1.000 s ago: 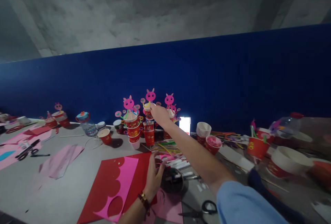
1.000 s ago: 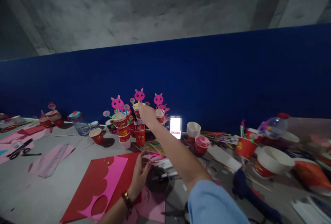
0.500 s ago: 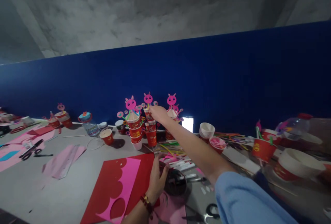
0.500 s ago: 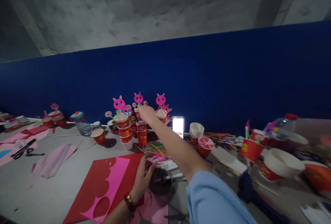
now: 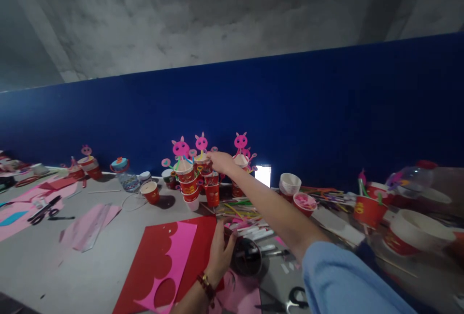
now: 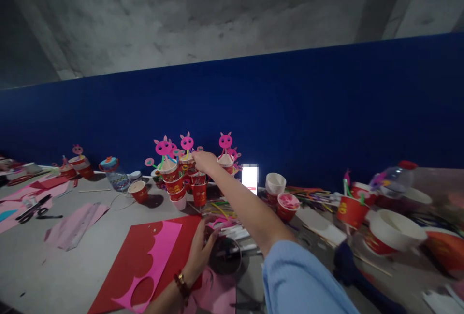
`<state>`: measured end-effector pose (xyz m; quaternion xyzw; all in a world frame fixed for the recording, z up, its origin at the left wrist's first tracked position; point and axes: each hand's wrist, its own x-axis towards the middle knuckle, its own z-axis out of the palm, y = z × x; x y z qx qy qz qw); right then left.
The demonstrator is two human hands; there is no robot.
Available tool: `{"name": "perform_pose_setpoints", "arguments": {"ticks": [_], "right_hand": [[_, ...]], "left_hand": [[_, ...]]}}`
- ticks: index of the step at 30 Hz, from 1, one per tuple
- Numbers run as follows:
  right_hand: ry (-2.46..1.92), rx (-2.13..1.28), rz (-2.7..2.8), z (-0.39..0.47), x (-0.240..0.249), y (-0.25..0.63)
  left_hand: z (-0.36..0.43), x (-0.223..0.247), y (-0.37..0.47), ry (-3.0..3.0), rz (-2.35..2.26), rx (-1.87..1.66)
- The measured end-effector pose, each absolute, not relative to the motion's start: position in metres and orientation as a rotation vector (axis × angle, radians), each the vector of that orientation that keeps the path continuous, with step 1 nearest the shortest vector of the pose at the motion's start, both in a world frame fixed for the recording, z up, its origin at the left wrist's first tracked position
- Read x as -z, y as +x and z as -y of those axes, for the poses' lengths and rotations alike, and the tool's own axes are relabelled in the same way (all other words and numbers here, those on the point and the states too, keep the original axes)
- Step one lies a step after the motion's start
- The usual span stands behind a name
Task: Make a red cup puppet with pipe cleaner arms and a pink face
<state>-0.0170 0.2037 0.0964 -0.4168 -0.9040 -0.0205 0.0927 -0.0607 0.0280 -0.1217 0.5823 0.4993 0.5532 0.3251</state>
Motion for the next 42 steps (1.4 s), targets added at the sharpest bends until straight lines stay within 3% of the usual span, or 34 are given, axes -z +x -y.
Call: {"name": "perform_pose_setpoints", "arguments": {"ticks": [19,30,37,40,42], "right_hand": [[-1.215,0.039,2.460,-0.198,-0.092,-0.023],[-1.196,-0.111,2.496,-0.139,-0.081,0.015],[-1.055,-0.480,2.735,-0.032,-0.037,0.113],[-1.197,-0.732,2.654,0.015,0.003,0.154],[-1.366,-0.707,2.496,0.040,0.034,0.172]], "left_hand": [[-0.029,0.125,-0.062,1.577,-1.325,-1.472],[-0.030,0.122,-0.063,1.678,-1.340,-1.467],[-0.033,0.124,-0.073,1.848,-1.296,-1.406],[-0.037,0.125,-0.077,1.903,-1.320,-1.349],[-0.038,0.125,-0.079,1.951,-1.338,-1.279]]}}
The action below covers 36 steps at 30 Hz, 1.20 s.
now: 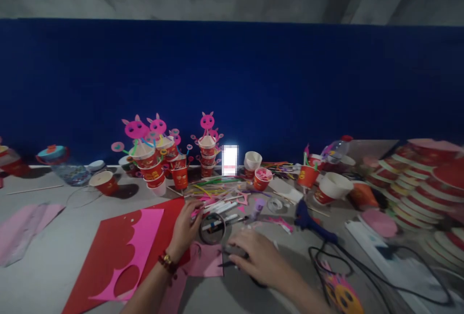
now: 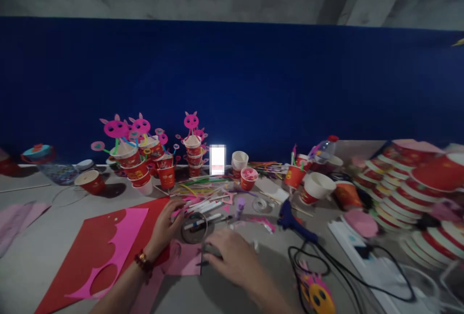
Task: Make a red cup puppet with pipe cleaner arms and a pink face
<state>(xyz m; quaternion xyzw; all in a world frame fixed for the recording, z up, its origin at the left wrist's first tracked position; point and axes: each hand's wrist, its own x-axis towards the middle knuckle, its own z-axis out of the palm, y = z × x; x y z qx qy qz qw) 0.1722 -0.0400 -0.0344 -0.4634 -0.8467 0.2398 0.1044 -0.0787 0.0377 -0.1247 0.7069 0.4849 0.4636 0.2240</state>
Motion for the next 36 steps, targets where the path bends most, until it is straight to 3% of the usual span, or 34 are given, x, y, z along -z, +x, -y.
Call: {"name": "perform_pose_setpoints", "arguments": {"ticks": [4,8,21,30,36], "right_hand": [[-1.531,-0.637,2.354,0.074,0.087,0.188],[-1.594,-0.544,2.316,0.087,0.109,0.190],[-1.554,-0.313,2.184,0.091,0.122,0.241],[-1.655,-0.075,1.935,0.084,0.138,0.272],[-1.535,-0.190,2.008,0.078,0.122,0.255]], "left_hand": [[-0.031,0.123,-0.074,2.068,-1.333,-1.115],[-0.021,0.122,-0.061,2.386,-1.362,-0.776],[-0.004,0.110,-0.042,2.642,-1.447,-0.461],[0.007,0.101,-0.025,2.607,-1.306,-0.515],[0.019,0.099,0.005,2.577,-0.965,-0.491]]}}
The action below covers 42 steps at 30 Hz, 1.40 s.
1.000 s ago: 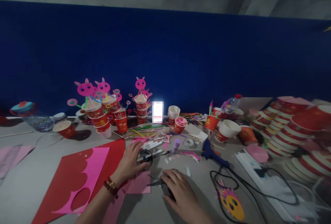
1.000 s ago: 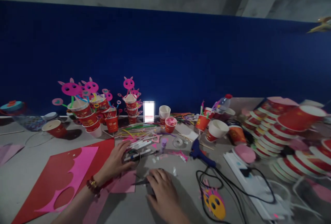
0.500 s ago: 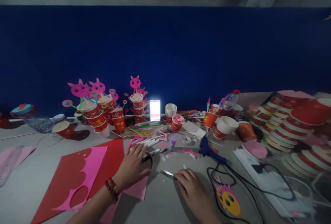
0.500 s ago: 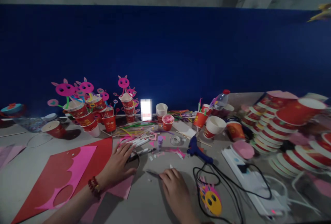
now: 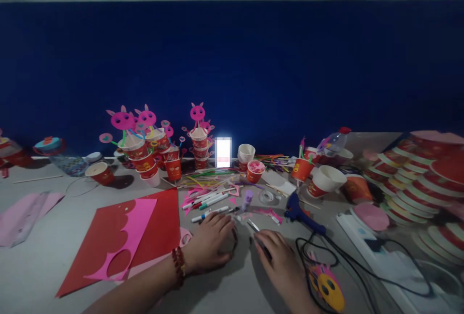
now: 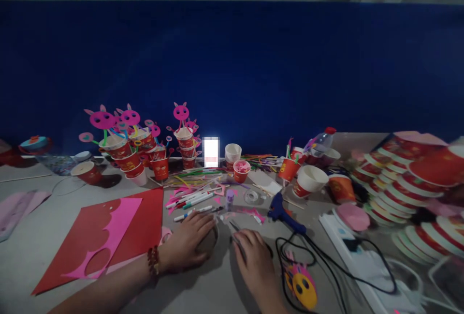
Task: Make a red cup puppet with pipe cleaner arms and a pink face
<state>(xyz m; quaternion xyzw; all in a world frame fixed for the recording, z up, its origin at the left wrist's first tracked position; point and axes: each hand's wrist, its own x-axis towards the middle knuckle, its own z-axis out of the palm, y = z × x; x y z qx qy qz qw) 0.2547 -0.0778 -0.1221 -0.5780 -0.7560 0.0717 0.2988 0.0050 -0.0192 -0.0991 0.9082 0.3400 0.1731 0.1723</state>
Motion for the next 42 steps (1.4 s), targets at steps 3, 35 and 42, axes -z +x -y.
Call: {"name": "perform_pose_setpoints", "arguments": {"ticks": [3,35,42], "right_hand": [[-1.491,-0.270,2.049,0.078,0.118,0.238],[-1.483,-0.455,2.101,0.073,0.121,0.213],[-1.507,-0.457,2.105,0.073,0.114,0.210]], "left_hand": [[0.007,0.098,0.007,2.583,-1.013,-0.509],[-0.058,0.091,-0.024,2.549,-1.514,-0.066],[-0.053,0.090,-0.015,2.506,-1.531,-0.088]]}}
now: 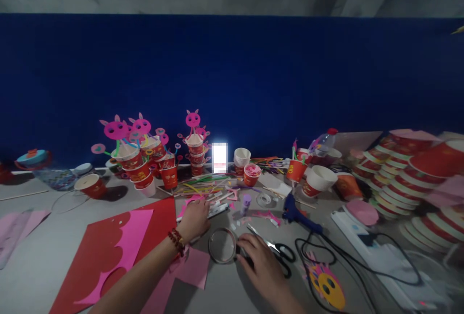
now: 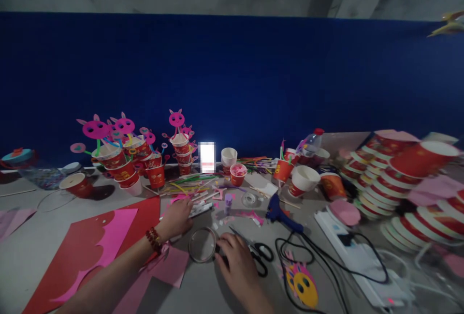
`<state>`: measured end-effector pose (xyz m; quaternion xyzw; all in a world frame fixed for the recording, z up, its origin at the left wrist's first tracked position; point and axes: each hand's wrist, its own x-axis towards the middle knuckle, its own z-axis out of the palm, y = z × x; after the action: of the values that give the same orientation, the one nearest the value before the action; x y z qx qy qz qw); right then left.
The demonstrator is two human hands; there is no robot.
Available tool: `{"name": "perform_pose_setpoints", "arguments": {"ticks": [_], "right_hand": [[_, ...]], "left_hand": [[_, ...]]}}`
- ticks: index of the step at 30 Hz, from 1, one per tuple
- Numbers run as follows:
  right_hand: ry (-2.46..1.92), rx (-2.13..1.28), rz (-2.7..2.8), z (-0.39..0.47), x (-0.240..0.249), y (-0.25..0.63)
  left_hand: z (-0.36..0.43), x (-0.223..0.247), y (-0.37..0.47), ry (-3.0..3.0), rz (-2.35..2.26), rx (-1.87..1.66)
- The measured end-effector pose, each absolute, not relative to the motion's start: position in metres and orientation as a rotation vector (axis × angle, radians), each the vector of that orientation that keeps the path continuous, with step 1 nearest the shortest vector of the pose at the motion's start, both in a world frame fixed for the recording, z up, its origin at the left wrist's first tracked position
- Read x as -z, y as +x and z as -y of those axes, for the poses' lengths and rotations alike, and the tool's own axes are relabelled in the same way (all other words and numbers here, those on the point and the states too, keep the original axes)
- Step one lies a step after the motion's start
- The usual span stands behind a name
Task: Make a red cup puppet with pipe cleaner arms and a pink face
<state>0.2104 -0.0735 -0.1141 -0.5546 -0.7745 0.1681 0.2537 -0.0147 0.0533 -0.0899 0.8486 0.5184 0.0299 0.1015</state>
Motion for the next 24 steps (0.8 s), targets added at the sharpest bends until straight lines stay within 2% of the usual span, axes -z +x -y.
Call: {"name": "perform_pose_setpoints", "arguments": {"ticks": [5,15,24], "right_hand": [[-1.499,-0.479,2.104,0.076,0.115,0.212],[-1.493,-0.495,2.112,0.074,0.114,0.212],[-1.497,-0.471,2.117,0.076,0.116,0.215]], "left_hand": [[-0.057,0.093,-0.019,2.351,-1.536,-0.317],[-0.062,0.089,-0.043,1.655,-1.227,-1.131],[-0.043,0.124,-0.028,1.231,-1.083,-1.268]]}}
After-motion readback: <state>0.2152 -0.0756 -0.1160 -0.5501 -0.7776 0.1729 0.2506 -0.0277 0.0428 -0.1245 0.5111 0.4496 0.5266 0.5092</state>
